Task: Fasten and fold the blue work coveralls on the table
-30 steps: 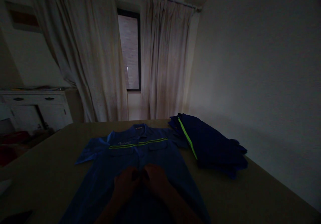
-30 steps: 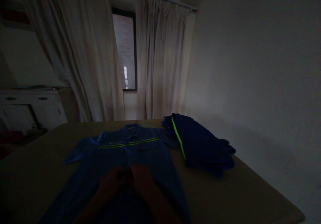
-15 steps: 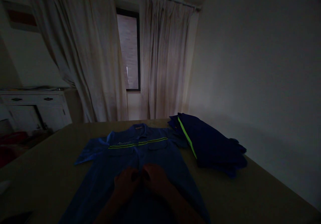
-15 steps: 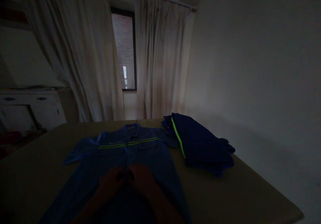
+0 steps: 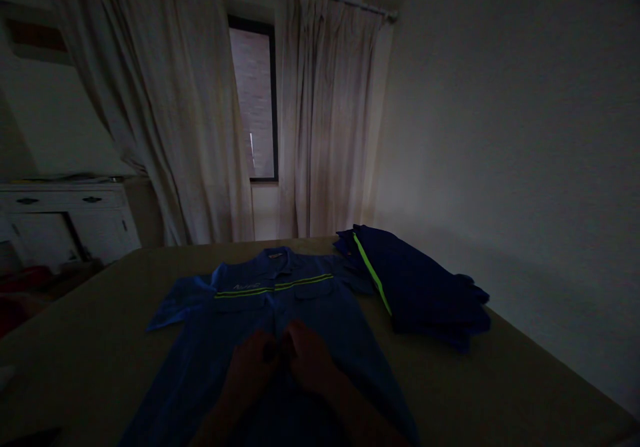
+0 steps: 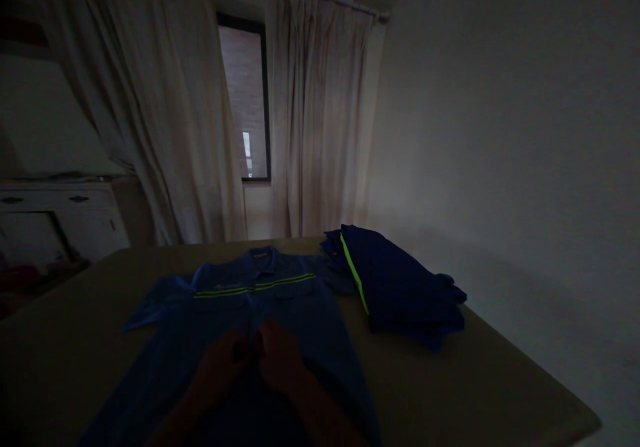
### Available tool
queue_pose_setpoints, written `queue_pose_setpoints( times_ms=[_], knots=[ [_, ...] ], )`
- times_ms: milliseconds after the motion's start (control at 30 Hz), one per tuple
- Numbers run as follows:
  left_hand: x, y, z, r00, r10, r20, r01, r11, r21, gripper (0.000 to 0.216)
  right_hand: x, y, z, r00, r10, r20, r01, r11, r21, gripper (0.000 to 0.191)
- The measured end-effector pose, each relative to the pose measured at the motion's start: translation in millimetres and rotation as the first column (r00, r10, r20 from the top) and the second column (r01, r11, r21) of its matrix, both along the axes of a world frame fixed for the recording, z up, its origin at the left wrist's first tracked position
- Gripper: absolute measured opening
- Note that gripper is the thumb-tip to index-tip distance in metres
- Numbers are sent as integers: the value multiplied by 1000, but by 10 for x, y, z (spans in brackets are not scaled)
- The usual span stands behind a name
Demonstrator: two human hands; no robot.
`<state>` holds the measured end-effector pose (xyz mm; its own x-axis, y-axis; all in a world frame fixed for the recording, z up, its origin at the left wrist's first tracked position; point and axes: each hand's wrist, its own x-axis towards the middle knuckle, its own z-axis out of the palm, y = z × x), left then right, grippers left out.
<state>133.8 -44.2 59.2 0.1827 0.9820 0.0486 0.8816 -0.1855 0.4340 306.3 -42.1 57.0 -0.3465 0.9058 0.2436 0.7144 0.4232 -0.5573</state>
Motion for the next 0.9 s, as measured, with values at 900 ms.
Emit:
queue_pose_setpoints(
  times_ms=[900],
  knots=[
    [118, -142, 143, 951, -148, -271, 181, 978, 99, 26, 7, 54, 11, 986, -119, -115, 92, 972, -215, 17]
  ],
)
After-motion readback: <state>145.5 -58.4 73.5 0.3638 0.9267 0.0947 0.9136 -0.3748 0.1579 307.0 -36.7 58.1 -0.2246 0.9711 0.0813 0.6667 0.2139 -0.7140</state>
